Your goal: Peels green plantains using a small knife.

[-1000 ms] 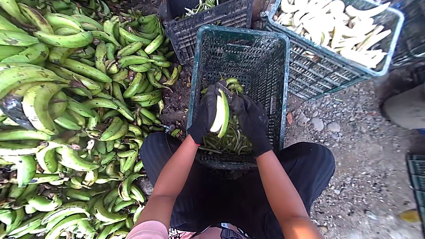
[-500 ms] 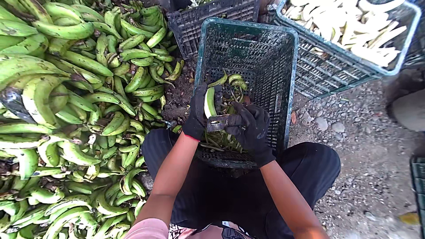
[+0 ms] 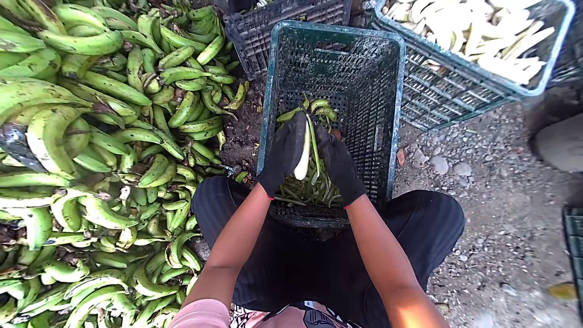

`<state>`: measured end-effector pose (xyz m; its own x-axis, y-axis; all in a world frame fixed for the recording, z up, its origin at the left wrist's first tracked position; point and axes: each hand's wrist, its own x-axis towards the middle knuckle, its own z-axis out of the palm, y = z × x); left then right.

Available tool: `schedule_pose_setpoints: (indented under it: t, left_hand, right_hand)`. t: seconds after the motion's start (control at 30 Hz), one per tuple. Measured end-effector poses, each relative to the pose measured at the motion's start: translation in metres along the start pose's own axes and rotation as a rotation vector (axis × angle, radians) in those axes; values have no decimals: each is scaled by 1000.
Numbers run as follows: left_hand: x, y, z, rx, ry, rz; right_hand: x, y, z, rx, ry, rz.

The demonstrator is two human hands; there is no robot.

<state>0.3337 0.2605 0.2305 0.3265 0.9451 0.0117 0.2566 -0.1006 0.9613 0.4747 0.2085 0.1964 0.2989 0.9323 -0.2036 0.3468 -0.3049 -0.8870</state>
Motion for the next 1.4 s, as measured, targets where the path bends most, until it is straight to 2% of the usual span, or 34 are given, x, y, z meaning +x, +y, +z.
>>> schedule_pose_setpoints:
  t: [0.07,0.13,0.2,0.3,0.4,0.47,0.53,0.6,0.7,0.73,0.8,0.87,0.93,1.03,1.1,1.13,1.17,1.23,1.3,1.4]
  left_hand:
    - [-4,1,1,-162,-66,-41]
    - [5,0,-2,-409,-106,-21]
    - [13,-8,-10,-619,-120,-15]
    - [18,-12,-22,-669,-121,-51]
    - [16,-4,-22,-767,-164,-153]
    - [13,-4,-17,-669,-137,-110]
    - [12,-10,-15,-433,-118,30]
    - [8,-11,-12,-384,-155,81]
    - [7,-5,-12,-417,-81,23]
    - [8,-6,-17,-341,-39,21]
    - [9,-6,-26,-47,29,-5]
    - [12,-13,-36,307,-86,-55]
    - [10,-19,-36,580,-328,-141]
    - [6,-35,-16,843,-765,-307]
    - [10,-40,7,926,-1011,-390]
    - [19,-39,19,925,-1072,-414]
    - [32,-36,30,892,-1068,-396]
    - [67,-14,52,759,-910,-185]
    - [110,32,81,534,-659,60]
    - [163,109,123,63,-356,190]
  right_hand:
    - [1,-1,-2,62,34,-13]
    - [-1,3,-5,58,102,-127]
    - [-8,14,-10,-85,123,-265]
    - [-23,28,-21,-339,176,-499]
    - [-36,33,-24,-371,219,-652]
    - [-36,30,-23,-401,183,-598]
    - [-32,22,-19,-384,126,-420]
    - [-22,19,-17,-289,138,-283]
    - [-11,16,-24,-10,223,-376]
    - [-9,15,-32,13,229,-404]
    - [-6,12,-60,-153,230,-345]
    - [-2,5,-94,-431,207,-224]
    - [0,7,-124,-489,232,-195]
    - [-2,29,-155,-110,406,-333]
    - [-8,37,-173,121,542,-282]
    - [-11,39,-181,213,615,-230]
    - [-13,42,-190,307,667,-184]
    - [-19,49,-208,415,699,-119]
    - [-23,51,-220,461,709,-64]
    - [-25,55,-227,496,736,-52]
